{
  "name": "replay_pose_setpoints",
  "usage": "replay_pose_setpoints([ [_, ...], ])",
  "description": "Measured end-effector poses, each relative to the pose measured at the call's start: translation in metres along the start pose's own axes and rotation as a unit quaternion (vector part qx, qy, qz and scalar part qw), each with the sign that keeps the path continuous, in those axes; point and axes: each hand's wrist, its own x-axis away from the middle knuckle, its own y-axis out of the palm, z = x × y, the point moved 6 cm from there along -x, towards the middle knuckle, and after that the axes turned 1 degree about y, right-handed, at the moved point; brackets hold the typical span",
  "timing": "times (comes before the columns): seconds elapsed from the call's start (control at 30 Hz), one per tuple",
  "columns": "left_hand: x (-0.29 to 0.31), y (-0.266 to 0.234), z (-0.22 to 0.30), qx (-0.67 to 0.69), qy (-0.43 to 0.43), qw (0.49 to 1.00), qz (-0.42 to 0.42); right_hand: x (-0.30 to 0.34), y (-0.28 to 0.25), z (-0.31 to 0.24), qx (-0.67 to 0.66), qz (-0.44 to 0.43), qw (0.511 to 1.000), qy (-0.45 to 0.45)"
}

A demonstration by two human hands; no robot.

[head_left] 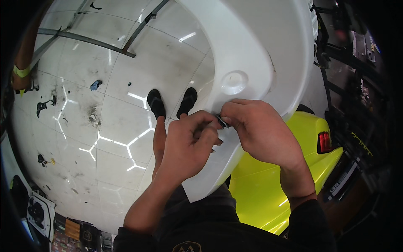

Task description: The person installs a small black circular sensor into a white car bumper, then moves to the rear of a white SUV to handle a black plastic trim piece. The person and a coworker then fit a large black plastic cover onto a green car's rear bumper.

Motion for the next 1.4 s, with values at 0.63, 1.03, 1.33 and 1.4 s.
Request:
replay_pose_setpoints([
  [0.63, -0.005, 0.017, -0.011, 0.044, -0.004, 0.987, 0.153, 0.001, 0.000, 0.002, 0.001, 0.052, 0.999, -0.009],
  [1.03, 0.004, 0.018, -0.016, -0.021, 0.030, 0.984, 0.176, 0.003, 0.002, -0.002, -0.012, 0.041, 0.999, -0.012],
  [1.33, 0.005, 0.006, -0.013, 0.054, -0.013, 0.997, 0.058, 0.001, 0.001, -0.002, 0.012, 0.028, 0.999, -0.012],
  [1.4, 0.004, 0.016, -0.011, 0.022, -0.013, 0.998, 0.051, 0.001, 0.003, 0.001, 0.007, 0.032, 0.999, 0.005],
])
